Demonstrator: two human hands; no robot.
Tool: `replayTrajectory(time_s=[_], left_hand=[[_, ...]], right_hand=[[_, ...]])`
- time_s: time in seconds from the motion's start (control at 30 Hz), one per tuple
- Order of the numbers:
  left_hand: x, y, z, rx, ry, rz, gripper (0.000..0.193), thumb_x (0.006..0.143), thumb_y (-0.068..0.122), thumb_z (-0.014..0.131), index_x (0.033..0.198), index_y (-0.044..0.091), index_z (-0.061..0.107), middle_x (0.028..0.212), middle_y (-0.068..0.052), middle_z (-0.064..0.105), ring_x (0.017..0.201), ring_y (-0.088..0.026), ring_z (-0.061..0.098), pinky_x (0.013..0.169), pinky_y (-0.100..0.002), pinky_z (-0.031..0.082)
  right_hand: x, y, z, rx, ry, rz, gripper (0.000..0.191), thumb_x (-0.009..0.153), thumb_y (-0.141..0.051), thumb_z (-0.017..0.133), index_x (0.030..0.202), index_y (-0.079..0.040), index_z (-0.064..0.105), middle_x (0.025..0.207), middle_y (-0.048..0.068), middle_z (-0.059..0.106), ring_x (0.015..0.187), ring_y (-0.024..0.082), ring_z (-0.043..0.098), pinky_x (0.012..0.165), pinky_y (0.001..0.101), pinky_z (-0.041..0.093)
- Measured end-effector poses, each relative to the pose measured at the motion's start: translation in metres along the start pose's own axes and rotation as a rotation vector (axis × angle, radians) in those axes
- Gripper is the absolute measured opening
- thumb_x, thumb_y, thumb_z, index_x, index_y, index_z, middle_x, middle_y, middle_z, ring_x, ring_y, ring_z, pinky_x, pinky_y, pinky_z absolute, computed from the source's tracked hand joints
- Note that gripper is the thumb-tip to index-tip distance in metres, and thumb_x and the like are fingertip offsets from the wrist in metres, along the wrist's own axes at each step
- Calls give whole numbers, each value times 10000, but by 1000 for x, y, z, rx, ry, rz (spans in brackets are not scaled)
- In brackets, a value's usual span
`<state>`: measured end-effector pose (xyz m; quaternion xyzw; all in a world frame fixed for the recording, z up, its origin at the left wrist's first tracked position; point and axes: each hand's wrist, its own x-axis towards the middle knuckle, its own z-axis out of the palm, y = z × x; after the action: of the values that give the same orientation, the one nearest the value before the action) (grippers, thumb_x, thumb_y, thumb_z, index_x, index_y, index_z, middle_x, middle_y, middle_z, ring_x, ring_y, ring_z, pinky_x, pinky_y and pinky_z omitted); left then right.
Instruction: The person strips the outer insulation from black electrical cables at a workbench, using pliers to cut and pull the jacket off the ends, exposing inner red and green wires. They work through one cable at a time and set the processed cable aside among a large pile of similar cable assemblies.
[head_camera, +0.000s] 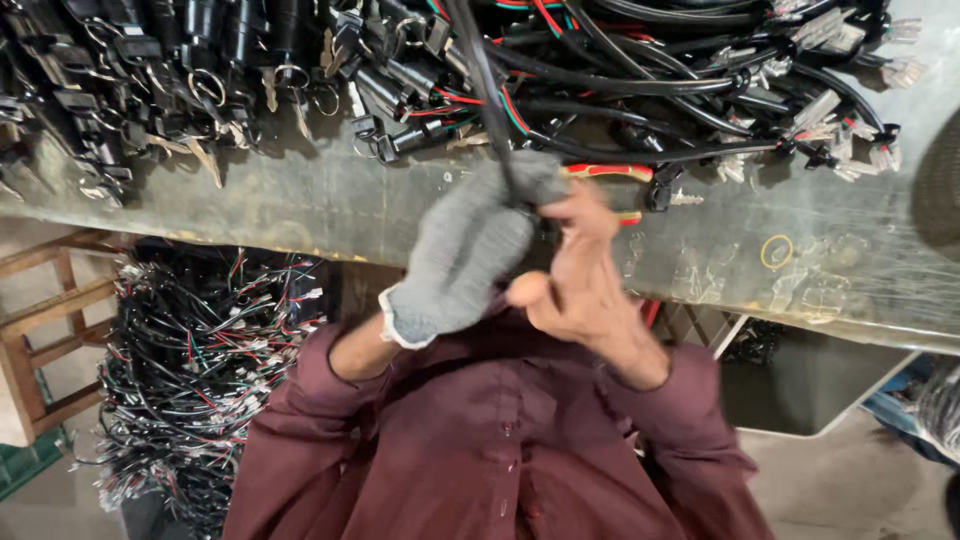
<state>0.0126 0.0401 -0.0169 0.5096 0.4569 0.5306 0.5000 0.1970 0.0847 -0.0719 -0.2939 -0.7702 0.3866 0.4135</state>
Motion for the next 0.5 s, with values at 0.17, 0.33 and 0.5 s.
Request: replayTrajectory(time_s=[0.17, 0.33, 0.5], left_hand=[[-12, 0, -5, 408, 392, 2, 225, 1138, 135, 562, 1319, 6, 596, 1199, -114, 639, 1049, -251, 646, 957, -306, 532], [-6, 14, -14, 358, 120, 117, 203, 1143, 163, 563, 1280, 15, 581, 1149, -112, 645, 1048, -257, 645, 952, -333, 527], [5, 37, -17, 225, -78, 76, 201, 1171, 169, 537, 1297, 23, 593, 1177, -112, 668, 1079, -250, 654, 998, -344, 522]], right_hand=[[31, -11, -32, -820, -293, -80, 703, 929, -532, 801, 1371, -49, 546, 1334, 123, 574, 1222, 311, 549, 1053, 459, 362], [25, 1, -42, -725, -349, 3, 527, 961, -426, 799, 1307, -77, 609, 1231, 88, 625, 1135, 302, 579, 984, 455, 387], [0, 18, -60, 627, -113, 791, 306, 915, -186, 699, 1176, -48, 623, 1147, 100, 654, 928, 245, 645, 894, 444, 474]])
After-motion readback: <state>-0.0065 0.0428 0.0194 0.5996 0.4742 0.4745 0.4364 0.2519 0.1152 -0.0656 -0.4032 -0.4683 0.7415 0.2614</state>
